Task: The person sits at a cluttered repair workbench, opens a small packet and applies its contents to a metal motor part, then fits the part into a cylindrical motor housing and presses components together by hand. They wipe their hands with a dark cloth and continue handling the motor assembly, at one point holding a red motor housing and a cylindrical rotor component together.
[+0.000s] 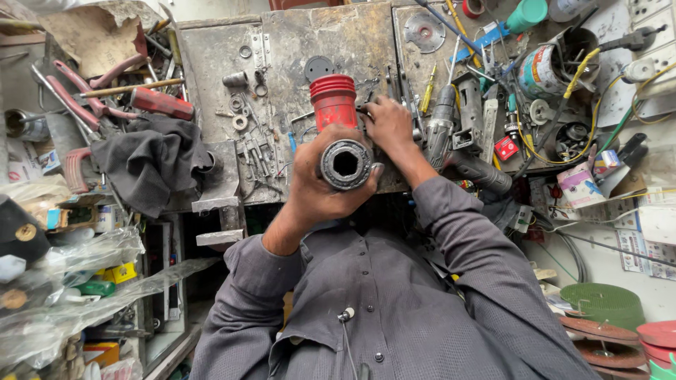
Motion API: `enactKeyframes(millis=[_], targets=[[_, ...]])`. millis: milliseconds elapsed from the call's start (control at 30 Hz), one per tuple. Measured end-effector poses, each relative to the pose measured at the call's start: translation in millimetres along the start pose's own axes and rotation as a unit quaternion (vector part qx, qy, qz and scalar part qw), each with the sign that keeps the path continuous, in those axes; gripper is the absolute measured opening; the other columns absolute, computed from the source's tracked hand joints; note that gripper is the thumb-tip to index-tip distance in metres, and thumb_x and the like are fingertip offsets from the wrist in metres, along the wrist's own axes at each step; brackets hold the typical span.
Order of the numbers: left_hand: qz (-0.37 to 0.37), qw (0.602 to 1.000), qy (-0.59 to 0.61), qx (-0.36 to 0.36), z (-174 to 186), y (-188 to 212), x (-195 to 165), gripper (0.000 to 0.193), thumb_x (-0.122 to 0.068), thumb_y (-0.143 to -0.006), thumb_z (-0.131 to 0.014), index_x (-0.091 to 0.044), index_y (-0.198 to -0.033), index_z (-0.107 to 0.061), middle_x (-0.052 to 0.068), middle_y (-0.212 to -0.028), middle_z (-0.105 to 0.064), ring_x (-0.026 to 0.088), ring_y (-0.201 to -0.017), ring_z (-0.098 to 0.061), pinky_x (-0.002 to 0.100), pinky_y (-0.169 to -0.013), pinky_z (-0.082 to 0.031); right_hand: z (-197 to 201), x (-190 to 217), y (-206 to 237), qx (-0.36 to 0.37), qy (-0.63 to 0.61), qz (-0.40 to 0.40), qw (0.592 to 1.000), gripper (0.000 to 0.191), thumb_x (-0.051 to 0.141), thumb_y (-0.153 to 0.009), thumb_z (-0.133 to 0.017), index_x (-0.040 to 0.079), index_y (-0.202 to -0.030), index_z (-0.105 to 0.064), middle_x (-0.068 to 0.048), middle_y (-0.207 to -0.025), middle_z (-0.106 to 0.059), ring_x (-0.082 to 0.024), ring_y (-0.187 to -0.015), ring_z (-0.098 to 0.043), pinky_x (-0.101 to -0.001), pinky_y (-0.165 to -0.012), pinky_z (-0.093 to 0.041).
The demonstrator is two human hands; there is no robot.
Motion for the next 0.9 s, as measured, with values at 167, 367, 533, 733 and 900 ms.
enactKeyframes(millis=[167,367,533,733,900], targets=[[-0.023,0.999,0.032,-0.003,3,2,2,0.034,-0.007,-0.081,-0.085,-0.003,-0.107,-0.064,0.007,-0.099,-0.068,0.014,-0.082,-0.069,0.027,-0.08,-0.056,-17,15,-14,-0.001,0.082,0.045,0.996,0.015,0.029,-0.086,-0.076,0.015,-0.093,-0.076,-0.009,-0.093,-0.063,-0.031,-0.089,-0.067,-0.0471,-0.076,-0.051],[-0.022,0.999,0.023,0.006,6,4,8,0.037,-0.01,-0.079,-0.084,-0.004,-0.109,-0.064,0.004,-0.098,-0.069,0.011,-0.082,-0.07,0.027,-0.081,-0.056,-26,23,-22,0.012,0.135,0.084,0.987,0.017,0.028,-0.089,-0.068,0.014,-0.099,-0.067,-0.009,-0.1,-0.061,-0.031,-0.097,-0.064,-0.0454,-0.075,-0.051],[-0.026,0.997,0.063,0.023,6,4,5,0.039,-0.009,-0.082,-0.083,-0.003,-0.115,-0.063,0.005,-0.101,-0.068,0.014,-0.09,-0.069,0.027,-0.085,-0.055,-11,26,-7,-0.036,0.059,0.09,0.994,0.024,0.025,-0.094,-0.066,0.004,-0.104,-0.06,-0.014,-0.107,-0.062,-0.036,-0.106,-0.065,-0.0452,-0.086,-0.053],[-0.031,0.997,0.064,0.031,5,3,3,0.046,-0.011,-0.08,-0.085,-0.001,-0.119,-0.062,0.007,-0.108,-0.069,0.015,-0.096,-0.07,0.029,-0.089,-0.057,57,25,66,-0.046,-0.285,0.001,0.957,0.026,0.007,-0.086,-0.075,0.002,-0.11,-0.068,-0.012,-0.104,-0.071,-0.024,-0.094,-0.07,-0.0327,-0.081,-0.054],[-0.014,0.997,0.061,0.038,-1,3,7,0.045,-0.013,-0.081,-0.086,-0.002,-0.118,-0.063,0.005,-0.104,-0.07,0.013,-0.093,-0.071,0.027,-0.086,-0.057,79,47,130,-0.034,-0.415,-0.047,0.908,0.026,0.001,-0.092,-0.069,-0.002,-0.118,-0.068,-0.013,-0.105,-0.07,-0.019,-0.093,-0.068,-0.0287,-0.085,-0.052]])
Point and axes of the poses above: each hand's wrist, its own y-axis away from the middle knuckle, its own z-axis out of the back of the hand, x = y × z, the point moved 5 cm from there along -y, towards the middle knuckle
